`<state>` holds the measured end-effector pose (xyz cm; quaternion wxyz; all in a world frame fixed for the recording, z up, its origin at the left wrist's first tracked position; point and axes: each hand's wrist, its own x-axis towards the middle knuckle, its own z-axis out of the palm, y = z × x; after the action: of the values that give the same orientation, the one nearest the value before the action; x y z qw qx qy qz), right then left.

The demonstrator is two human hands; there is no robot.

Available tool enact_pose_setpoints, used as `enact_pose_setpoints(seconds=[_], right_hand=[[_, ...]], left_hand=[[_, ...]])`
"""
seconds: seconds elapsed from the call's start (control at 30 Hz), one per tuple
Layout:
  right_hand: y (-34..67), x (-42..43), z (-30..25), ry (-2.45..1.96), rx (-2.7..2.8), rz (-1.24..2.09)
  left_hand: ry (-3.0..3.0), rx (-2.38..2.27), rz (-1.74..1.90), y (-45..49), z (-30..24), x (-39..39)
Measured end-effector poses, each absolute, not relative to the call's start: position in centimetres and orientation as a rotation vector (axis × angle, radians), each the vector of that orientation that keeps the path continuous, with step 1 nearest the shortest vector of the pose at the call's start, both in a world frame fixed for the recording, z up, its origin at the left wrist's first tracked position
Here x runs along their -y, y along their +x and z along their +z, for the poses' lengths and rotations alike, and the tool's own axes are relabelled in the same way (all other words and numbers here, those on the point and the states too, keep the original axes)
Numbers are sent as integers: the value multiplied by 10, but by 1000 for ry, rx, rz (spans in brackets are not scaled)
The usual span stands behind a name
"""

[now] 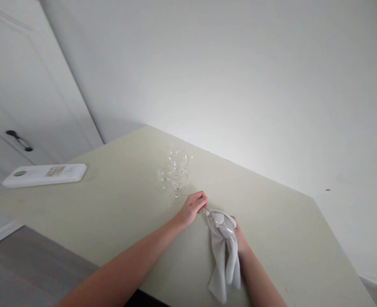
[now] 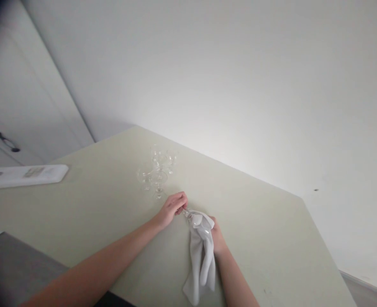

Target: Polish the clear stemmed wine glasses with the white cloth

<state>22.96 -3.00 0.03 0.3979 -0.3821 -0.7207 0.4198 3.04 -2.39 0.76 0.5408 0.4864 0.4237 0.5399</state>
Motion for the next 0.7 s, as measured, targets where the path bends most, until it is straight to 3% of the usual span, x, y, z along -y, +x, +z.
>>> enact_pose_setpoints(seconds=[0.7], right_hand=[[223,31,-5,-904,1814,1309]], left_hand=[[1136,-1147,1246,35,-3,16]])
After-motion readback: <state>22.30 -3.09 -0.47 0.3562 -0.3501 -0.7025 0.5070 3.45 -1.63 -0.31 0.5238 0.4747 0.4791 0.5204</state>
